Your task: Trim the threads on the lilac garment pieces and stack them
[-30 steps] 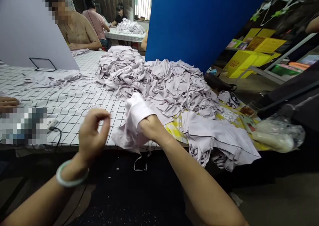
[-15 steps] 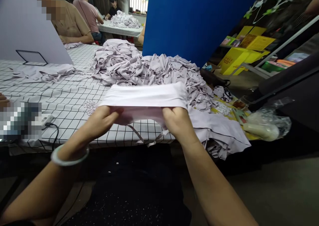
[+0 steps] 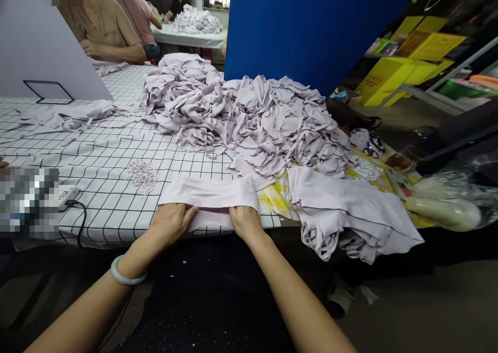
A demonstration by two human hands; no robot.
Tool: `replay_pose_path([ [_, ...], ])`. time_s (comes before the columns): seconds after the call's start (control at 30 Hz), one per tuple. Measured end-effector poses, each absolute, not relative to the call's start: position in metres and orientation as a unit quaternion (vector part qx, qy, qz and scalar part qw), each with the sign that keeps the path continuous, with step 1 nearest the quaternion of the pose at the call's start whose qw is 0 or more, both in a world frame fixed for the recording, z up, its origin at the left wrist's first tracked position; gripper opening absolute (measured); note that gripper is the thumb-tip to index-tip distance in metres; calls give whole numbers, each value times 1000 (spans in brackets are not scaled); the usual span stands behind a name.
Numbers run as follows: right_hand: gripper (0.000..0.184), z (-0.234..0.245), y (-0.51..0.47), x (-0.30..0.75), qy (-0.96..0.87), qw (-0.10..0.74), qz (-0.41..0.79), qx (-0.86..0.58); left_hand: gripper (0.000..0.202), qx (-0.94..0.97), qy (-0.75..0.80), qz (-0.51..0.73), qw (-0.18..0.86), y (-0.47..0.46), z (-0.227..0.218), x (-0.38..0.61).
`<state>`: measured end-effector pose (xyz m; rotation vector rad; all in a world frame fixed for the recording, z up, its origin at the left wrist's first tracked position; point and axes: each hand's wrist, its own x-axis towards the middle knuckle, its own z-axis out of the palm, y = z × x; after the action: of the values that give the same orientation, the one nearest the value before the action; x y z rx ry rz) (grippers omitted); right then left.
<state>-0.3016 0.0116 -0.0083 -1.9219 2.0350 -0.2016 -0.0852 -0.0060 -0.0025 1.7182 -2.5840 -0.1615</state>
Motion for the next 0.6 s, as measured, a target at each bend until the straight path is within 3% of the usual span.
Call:
replay_pose_path([
  [0.23, 38, -1, 27, -304, 689, 170, -20, -704, 40, 461, -869, -132, 121, 24, 3, -66],
  [0.37, 38, 9, 50, -327, 660, 218, -125, -708, 37, 484, -825, -272, 112, 11, 36, -39],
  [0.47, 37, 20, 57, -354, 670, 217, -209, -679, 39, 614, -756, -202, 103, -27, 45, -31],
  [0.6, 31, 23, 35, -378, 750, 148, -260, -590, 36, 668, -734, -91, 86, -73, 27, -51],
])
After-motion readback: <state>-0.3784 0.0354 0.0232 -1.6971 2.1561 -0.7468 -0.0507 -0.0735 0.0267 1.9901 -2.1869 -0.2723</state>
